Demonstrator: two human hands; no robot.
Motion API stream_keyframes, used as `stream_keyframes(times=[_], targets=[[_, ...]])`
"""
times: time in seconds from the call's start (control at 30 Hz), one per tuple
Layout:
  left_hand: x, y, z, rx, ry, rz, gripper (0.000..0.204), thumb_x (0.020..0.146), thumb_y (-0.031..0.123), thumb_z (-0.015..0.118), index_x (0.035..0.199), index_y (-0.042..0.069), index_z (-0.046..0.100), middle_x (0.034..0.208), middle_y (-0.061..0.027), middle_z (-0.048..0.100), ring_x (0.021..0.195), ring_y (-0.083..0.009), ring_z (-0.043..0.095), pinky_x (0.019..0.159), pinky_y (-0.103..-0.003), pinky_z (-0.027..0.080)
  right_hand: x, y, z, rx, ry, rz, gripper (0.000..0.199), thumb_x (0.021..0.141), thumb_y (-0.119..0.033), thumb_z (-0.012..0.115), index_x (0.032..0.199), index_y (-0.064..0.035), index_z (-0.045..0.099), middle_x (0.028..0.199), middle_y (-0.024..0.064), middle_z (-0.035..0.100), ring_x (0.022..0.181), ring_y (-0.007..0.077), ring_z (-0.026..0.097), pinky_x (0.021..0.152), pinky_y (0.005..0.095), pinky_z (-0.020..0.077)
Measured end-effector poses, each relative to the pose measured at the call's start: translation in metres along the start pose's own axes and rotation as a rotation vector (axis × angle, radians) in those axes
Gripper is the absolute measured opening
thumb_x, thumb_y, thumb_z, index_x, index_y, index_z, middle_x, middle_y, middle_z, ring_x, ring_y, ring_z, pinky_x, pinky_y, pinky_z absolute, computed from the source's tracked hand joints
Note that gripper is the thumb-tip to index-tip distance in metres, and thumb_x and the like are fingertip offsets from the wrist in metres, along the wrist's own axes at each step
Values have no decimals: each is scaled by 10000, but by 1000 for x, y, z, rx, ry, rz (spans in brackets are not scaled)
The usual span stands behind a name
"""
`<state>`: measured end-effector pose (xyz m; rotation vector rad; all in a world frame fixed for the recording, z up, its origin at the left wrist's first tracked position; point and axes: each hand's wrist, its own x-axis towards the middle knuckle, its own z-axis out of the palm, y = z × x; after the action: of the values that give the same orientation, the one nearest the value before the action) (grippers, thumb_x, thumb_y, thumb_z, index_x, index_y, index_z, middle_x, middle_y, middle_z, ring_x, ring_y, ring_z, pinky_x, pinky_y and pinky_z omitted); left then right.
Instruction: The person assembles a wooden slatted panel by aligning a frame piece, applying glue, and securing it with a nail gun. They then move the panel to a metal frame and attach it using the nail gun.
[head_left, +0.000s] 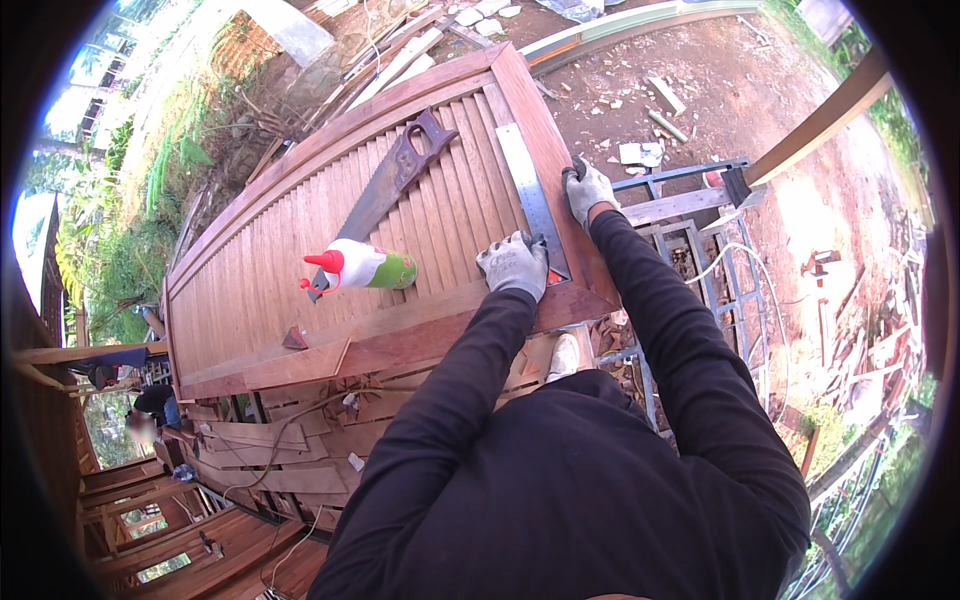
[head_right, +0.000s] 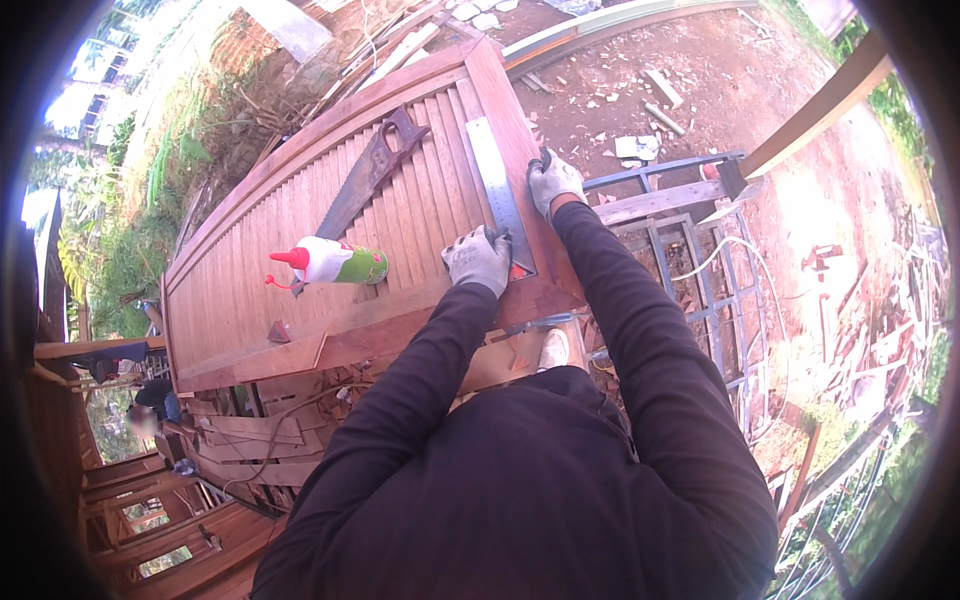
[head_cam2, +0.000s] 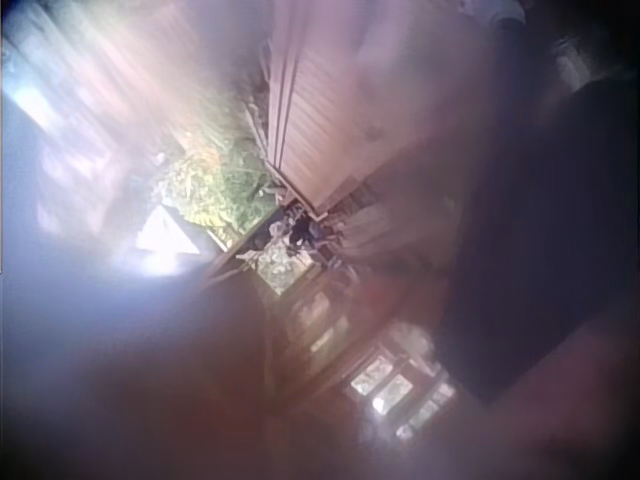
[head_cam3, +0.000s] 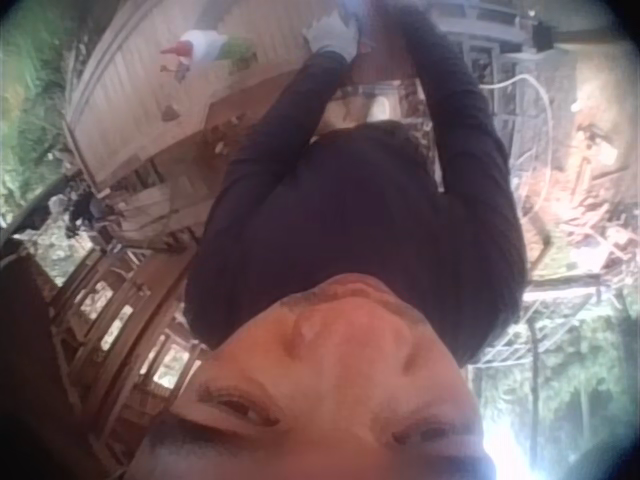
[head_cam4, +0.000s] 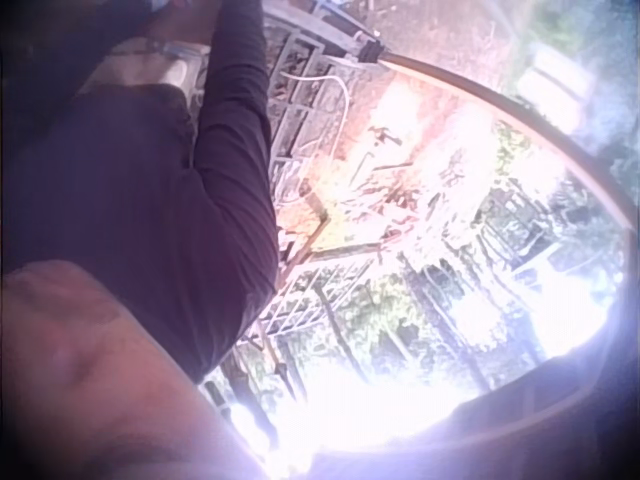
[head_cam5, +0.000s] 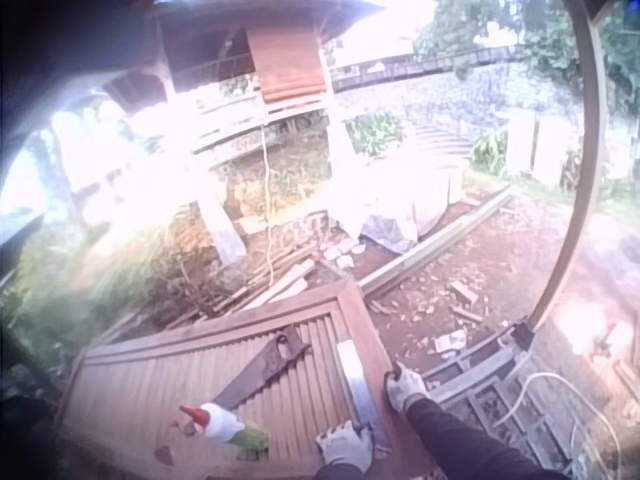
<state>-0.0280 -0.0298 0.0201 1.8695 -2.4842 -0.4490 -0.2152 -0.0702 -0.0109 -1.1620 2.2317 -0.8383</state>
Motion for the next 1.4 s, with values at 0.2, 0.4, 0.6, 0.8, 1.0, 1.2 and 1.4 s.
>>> stream_keyframes(times=[0.2, 0.4, 0.6, 0.8, 1.0, 1.2, 1.4], targets=[[-1, 1, -11, -54, -57, -34, 387, 961, 437, 549, 1125, 113, 684, 1082, -139, 724, 1101, -299, 656, 997, -476, 388, -3, -3, -2, 34, -11, 15, 529, 984, -342, 470, 1406, -27, 519, 1274, 252, 638, 1208, 404, 595, 1039, 450, 464], [9, -7, -23, -100, -272, -7, 405, 918, 527, 612, 1053, 157, 708, 1057, -105, 738, 1075, -291, 672, 985, -505, 389, -3, -6, -2, 15, 14, -2, 509, 984, -348, 463, 1372, -28, 541, 1244, 269, 643, 1187, 414, 603, 1024, 465, 470], [5, -11, -20, -187, -243, -13, 375, 907, 515, 638, 1042, 175, 719, 1054, -98, 742, 1064, -287, 678, 972, -477, 394, -2, -1, -2, 29, 19, 7, 486, 984, -356, 464, 1336, -36, 561, 1232, 278, 643, 1184, 423, 602, 1020, 472, 473], [7, -19, -15, -280, -230, -9, 345, 900, 487, 661, 1013, 168, 723, 1025, -86, 746, 1051, -286, 679, 971, -462, 391, -5, -5, -6, 34, -6, 23, 467, 988, -357, 475, 1315, -37, 569, 1233, 274, 643, 1186, 425, 600, 1013, 477, 476], [8, -21, -11, -267, -223, -8, 367, 901, 508, 657, 1015, 165, 718, 1030, -101, 742, 1061, -290, 674, 991, -475, 384, -5, -7, -7, 57, -24, 41, 474, 989, -351, 484, 1338, -40, 559, 1249, 268, 640, 1203, 419, 592, 1027, 471, 468], [8, -14, -26, -228, -320, -14, 372, 912, 509, 641, 1044, 168, 711, 1066, -94, 737, 1093, -293, 663, 1005, -517, 378, 1, 2, -3, 85, -72, 45, 600, 959, -410, 539, 1431, -43, 482, 1334, 266, 597, 1265, 408, 559, 1065, 455, 449], [11, -17, -23, -186, -340, 6, 361, 927, 481, 615, 1086, 170, 704, 1134, -101, 723, 1132, -298, 649, 1029, -538, 368, 2, -5, -8, 45, -190, 53, 812, 912, -501, 608, 1522, -35, 346, 1440, 262, 517, 1340, 393, 503, 1113, 430, 411]])
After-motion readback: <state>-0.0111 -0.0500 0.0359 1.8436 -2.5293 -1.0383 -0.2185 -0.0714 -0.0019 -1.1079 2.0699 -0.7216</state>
